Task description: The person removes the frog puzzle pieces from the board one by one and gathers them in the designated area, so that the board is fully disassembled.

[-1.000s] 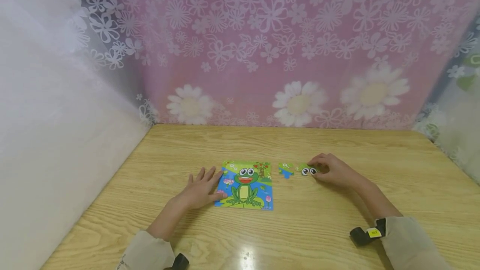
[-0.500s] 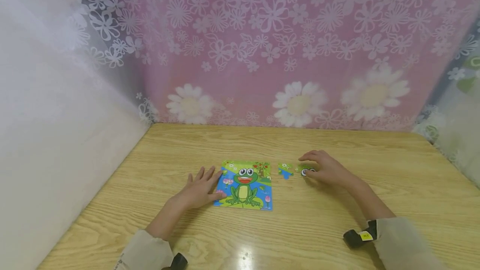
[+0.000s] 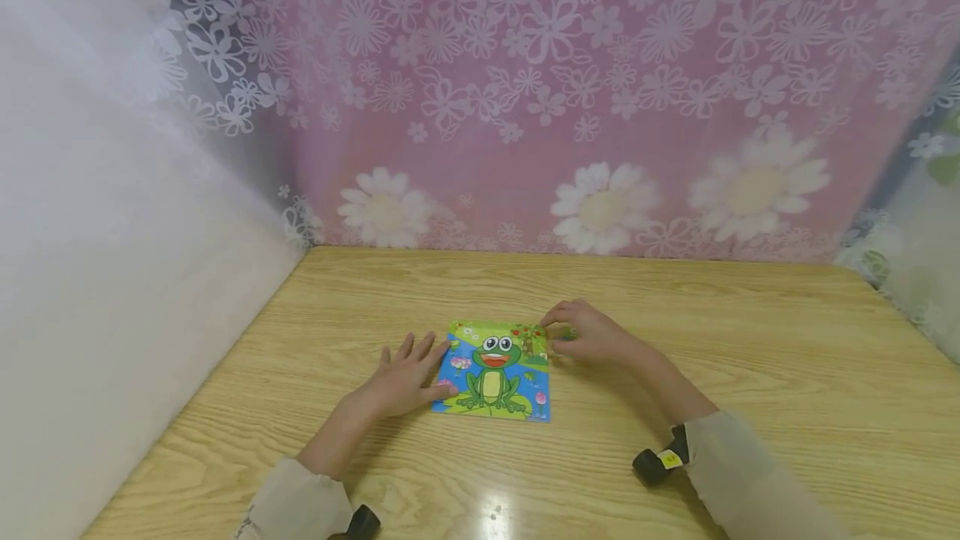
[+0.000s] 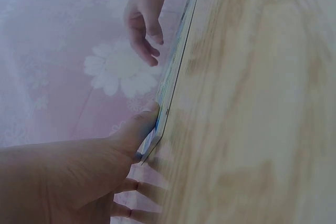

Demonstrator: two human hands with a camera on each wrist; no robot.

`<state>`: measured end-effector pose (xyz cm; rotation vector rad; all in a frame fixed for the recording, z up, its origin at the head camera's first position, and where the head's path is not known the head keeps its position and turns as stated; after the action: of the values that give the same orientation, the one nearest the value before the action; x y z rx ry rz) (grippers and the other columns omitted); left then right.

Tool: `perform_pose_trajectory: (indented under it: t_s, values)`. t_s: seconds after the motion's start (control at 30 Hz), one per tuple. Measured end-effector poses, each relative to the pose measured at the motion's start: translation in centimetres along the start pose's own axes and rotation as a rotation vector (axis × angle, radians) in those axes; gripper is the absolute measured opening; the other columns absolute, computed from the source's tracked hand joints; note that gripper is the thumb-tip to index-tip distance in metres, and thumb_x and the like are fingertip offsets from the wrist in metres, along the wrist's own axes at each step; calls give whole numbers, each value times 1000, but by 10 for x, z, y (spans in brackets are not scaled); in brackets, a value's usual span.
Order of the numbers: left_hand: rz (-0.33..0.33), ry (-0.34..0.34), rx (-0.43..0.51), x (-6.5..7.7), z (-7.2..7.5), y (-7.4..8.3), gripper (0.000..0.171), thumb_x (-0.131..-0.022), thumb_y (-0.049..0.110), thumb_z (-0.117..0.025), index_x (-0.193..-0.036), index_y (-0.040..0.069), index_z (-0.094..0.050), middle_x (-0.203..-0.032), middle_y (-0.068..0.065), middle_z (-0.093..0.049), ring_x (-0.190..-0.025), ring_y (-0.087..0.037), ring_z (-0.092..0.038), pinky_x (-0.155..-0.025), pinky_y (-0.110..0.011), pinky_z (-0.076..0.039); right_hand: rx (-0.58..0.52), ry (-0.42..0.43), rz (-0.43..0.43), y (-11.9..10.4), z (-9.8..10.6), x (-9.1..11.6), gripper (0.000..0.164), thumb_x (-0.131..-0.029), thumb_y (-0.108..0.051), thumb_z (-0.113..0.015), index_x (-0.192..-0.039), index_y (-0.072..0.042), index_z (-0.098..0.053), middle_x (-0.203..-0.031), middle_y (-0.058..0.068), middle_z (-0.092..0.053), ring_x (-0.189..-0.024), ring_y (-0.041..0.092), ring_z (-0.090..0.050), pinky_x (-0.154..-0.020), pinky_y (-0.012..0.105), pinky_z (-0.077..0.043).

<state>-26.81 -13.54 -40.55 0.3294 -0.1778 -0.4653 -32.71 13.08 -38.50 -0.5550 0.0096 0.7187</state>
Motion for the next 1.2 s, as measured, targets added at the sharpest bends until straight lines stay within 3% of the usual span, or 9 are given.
perform_pose_trajectory:
  t_s: [0.13, 0.3, 0.6, 0.9, 1.2]
  values:
    - [0, 0, -4, -1, 0, 0, 77, -89, 54, -50, -148, 13, -22, -150, -16, -12, -134, -41, 0, -97, -67, -1, 29, -16, -45, -4, -11, -10, 25, -84, -14, -63, -108, -10, -66, -111, 2, -57, -107, 25, -47, -87, 43, -40]
    - [-5, 1, -11, -2, -1, -1, 77, -89, 54, -50, -147, 13, -22, -150, -17, -13, -134, -42, -2, -97, -67, -2, 101, 10, -63, -10, -20, -20, 18, -84, -19, -65, -101, -12, -68, -100, -2, -56, -87, 16, -47, -74, 33, -43]
    - [15, -4, -21, 1, 1, 0, 77, -89, 53, -50, -148, 13, -22, -150, -16, -13, -134, -41, -2, -97, -66, -3, 196, 61, -147, -18, -27, -29, 11, -81, -17, -64, -89, -9, -64, -88, -1, -53, -82, 18, -45, -74, 33, -42]
    - [6, 2, -28, 1, 0, 1, 76, -89, 53, -50, -148, 12, -22, -150, -17, -13, -134, -42, -2, -97, -67, -3, 56, 63, -184, -13, -23, -29, 9, -82, -12, -61, -91, -11, -63, -89, -3, -55, -84, 17, -48, -72, 31, -44]
    - [-6, 13, -31, -1, 0, 1, 75, -89, 51, -51, -147, 12, -23, -150, -17, -14, -134, -43, -4, -96, -68, -4, 4, -82, -63, -14, -17, -24, 31, -83, -20, -68, -110, -7, -63, -101, 1, -55, -92, 18, -46, -80, 37, -41]
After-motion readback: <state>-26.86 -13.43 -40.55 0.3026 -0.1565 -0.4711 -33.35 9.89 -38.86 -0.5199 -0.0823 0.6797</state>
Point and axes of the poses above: each hand's wrist, its own x-axis away from the middle knuckle, its own z-axis out of the back of the hand, y = z × x, the point moved 5 cm from there along -x, towards the middle knuckle
